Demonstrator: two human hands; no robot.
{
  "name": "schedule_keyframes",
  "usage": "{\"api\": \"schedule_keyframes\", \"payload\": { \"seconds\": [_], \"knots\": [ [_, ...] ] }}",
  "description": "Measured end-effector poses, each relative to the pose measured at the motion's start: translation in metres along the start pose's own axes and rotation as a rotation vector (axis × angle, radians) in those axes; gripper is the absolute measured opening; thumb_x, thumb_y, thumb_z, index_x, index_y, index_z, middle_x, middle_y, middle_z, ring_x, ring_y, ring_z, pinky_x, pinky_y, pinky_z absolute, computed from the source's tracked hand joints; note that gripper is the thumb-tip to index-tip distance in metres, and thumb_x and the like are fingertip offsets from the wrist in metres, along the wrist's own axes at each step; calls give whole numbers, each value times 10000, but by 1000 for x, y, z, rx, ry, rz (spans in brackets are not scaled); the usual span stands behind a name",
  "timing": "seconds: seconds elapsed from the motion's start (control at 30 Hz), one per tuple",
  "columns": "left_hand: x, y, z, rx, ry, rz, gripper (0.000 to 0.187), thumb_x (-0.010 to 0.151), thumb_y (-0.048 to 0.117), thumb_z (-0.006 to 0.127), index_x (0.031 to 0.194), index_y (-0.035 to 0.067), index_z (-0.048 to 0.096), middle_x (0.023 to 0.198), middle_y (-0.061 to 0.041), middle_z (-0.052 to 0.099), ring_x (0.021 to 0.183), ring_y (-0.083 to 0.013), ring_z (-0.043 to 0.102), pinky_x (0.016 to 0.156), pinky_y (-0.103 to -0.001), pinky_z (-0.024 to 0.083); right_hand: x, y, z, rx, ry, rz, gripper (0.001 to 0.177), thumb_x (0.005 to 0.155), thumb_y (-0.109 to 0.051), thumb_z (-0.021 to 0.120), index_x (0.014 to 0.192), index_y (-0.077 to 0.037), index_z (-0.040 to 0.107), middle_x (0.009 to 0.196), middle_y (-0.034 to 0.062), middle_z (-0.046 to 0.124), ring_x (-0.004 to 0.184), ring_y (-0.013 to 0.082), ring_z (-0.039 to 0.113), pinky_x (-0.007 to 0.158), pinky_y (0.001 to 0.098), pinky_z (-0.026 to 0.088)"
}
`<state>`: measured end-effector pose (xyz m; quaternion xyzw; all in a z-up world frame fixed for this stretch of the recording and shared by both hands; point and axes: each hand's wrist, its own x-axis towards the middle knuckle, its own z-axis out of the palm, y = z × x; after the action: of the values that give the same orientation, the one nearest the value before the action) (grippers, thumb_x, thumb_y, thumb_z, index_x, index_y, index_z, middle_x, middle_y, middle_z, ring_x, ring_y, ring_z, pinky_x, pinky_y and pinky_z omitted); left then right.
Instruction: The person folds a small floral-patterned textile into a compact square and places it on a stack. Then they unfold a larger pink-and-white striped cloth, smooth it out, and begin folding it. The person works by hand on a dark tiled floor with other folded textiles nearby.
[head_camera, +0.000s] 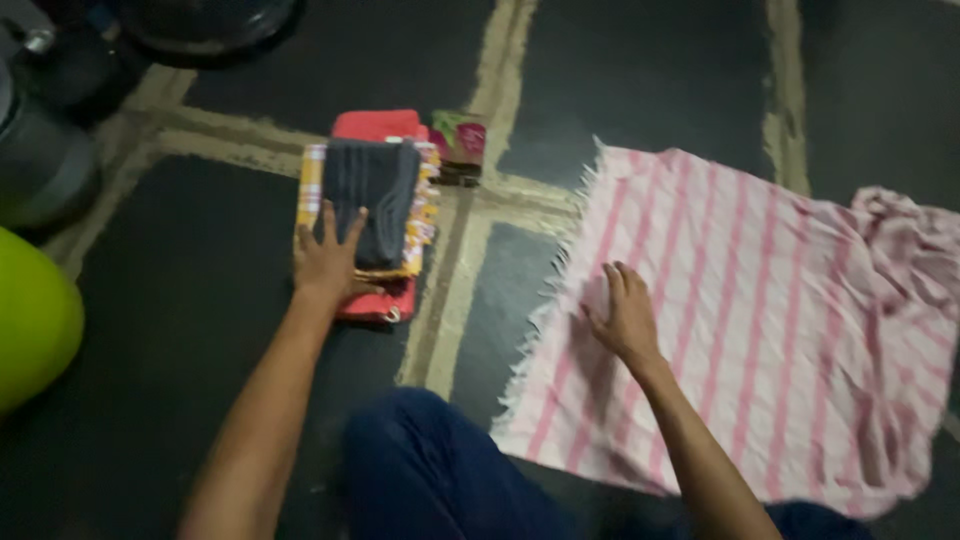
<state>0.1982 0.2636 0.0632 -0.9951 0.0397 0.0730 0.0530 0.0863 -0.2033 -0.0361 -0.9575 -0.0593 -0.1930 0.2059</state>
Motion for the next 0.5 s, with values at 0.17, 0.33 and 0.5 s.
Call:
{"api": "schedule_keyframes", "payload": {
  "seconds": [0.17,0.33,0.5],
  "knots": [
    [7,6,-36,212,-255,-79,1462,546,692,914,1649,421,-6,1734,-124,10,1515,-565,146,1099,-776,271,-84,34,-54,-292,-94,50,841,878,-543,614,1509,-22,423,1554,269,413,1414,463,378,1139,611,280],
    [24,65,-55,217,-26,-108,796,823,368,789,1491,109,442,1598,-274,293,1374,-595,355,1047,-766,302,-125,22,-60,-226,-121,80,716,966,-473,522,1554,-83,400,1633,198,351,1510,393,305,1217,615,177],
    [22,236,-18,-24,166,499,303,808,144,703,1076,13,756,1184,-245,707,1118,-410,685,909,-552,556,-126,15,-69,-199,-104,106,718,955,-481,537,1556,-110,403,1631,157,358,1512,368,310,1225,603,163]
  ]
}}
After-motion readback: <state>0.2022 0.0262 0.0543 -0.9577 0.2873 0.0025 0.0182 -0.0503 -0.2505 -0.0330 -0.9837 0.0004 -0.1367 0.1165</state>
